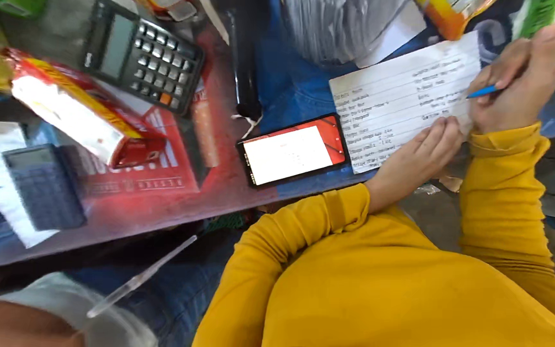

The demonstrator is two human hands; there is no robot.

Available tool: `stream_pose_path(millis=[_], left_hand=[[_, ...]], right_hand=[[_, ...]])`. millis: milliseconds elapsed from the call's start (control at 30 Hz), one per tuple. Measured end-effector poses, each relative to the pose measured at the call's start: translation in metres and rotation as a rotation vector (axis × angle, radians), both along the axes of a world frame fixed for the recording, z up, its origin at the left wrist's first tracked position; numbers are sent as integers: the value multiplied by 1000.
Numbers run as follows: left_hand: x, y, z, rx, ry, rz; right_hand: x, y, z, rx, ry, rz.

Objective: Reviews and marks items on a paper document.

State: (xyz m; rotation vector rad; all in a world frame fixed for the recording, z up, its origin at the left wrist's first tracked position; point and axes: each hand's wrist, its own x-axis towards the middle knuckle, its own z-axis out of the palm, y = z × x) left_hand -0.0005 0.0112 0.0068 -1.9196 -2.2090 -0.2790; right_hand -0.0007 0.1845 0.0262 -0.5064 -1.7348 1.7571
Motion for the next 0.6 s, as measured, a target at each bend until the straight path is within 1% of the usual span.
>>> stream_pose_path(millis=[233,367,467,533,600], left_hand=[[-1,0,0,0,35,1],[1,2,-3,42,82,36],[1,2,-4,73,63,37],[1,2,-4,76,63,44],[1,1,-2,59,41,40]], right_hand=[[0,-1,-1,39,-10,-2],[0,0,-2,64,-15,5],[0,-3,-1,84,-22,17],[-2,-11,8,79,-104,-18],[-8,-32,25,57,-253,-164]])
